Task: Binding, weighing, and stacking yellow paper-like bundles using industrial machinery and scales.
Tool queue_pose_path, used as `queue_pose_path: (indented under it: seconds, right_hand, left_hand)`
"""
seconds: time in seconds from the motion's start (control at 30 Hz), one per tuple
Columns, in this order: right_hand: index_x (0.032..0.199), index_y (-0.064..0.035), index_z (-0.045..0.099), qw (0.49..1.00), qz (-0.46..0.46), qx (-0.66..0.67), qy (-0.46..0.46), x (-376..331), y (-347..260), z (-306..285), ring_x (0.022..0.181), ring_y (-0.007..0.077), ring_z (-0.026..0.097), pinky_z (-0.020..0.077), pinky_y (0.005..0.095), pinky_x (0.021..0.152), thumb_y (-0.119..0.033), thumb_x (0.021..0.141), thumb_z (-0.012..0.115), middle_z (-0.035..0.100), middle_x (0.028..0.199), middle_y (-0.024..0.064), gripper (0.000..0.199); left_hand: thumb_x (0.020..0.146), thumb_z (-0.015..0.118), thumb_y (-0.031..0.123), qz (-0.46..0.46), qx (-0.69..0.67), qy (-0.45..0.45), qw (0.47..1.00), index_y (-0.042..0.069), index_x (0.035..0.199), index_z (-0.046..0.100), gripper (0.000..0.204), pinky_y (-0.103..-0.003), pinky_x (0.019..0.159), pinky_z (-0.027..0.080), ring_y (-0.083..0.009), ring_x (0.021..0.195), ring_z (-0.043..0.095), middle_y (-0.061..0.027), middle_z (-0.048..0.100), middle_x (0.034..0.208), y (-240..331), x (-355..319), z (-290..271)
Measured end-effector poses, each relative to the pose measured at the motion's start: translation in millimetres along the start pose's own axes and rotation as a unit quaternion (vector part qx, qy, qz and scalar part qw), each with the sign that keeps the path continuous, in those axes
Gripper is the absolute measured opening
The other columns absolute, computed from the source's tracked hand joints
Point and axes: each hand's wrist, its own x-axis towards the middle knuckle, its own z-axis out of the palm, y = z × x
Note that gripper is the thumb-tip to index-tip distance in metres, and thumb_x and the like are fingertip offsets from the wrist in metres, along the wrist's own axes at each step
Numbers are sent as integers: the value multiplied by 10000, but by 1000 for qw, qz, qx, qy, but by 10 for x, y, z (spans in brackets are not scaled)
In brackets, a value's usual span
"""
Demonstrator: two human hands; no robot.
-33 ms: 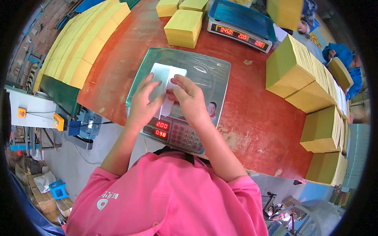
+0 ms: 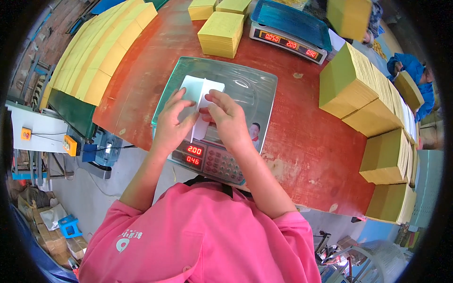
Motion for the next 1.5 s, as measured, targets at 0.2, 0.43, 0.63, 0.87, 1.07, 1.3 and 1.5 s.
queue_pose_path:
  seconds: [0.2, 0.43, 0.63, 0.87, 1.07, 1.3, 1.5]
  right_hand:
    - [1283, 24, 525, 990, -72, -119, 8, 28, -80, -130, 922, 196, 643, 521, 333, 761, -46, 925, 487, 623, 1206, 143, 367]
    - [1127, -31, 595, 807, -239, -521, 143, 144, -142, -345, 899, 334, 619, 497, 418, 799, -70, 871, 538, 664, 1035, 160, 265]
    - [1117, -38, 596, 793, -258, -535, 140, 161, -98, -248, 899, 345, 602, 481, 449, 805, -88, 869, 537, 670, 981, 155, 260]
    - [1218, -11, 568, 891, -191, -403, 87, 298, -49, -269, 1004, 275, 619, 493, 379, 865, -48, 896, 502, 677, 1027, 145, 331]
    - [1343, 61, 454, 999, -30, -11, 22, 309, -150, -136, 987, 220, 625, 525, 322, 850, -18, 951, 444, 592, 1181, 169, 401]
    - [1252, 71, 541, 994, -32, -101, 0, 164, -17, 4, 796, 149, 631, 526, 286, 689, -105, 951, 515, 658, 985, 130, 350]
    - [1020, 56, 643, 951, -65, -298, 59, 172, -53, 43, 611, 124, 611, 491, 298, 535, -119, 888, 627, 653, 737, 98, 220]
  left_hand:
    - [840, 644, 31, -156, -146, -17, 977, 8, 952, 655, 115, -375, 882, 495, -299, 1057, 633, -133, 695, 1031, 65, 93, -24]
    - [729, 762, 120, -26, 11, -11, 1000, 26, 1162, 584, 478, -395, 892, 479, -304, 1051, 597, -159, 591, 1228, 134, 191, 10]
    - [699, 783, 167, 26, 85, -55, 995, 43, 1294, 524, 660, -423, 978, 410, -345, 1128, 523, -161, 544, 1293, 154, 191, 31]
    - [786, 651, 8, 59, 8, -21, 998, 52, 1180, 614, 398, -367, 866, 475, -294, 1018, 588, -131, 632, 1122, -27, 158, 26]
    - [846, 653, 56, -28, -116, -25, 993, 24, 1067, 660, 224, -298, 743, 491, -198, 860, 622, -96, 658, 1015, -82, 155, 27]
    - [829, 702, 107, -45, -198, 13, 979, 20, 1079, 641, 272, -301, 681, 491, -202, 808, 635, -130, 666, 960, 11, 189, 33]
    - [855, 607, -16, -143, -307, 33, 940, 31, 1260, 556, 411, -258, 700, 483, -115, 783, 591, -52, 621, 876, -176, 103, 135]
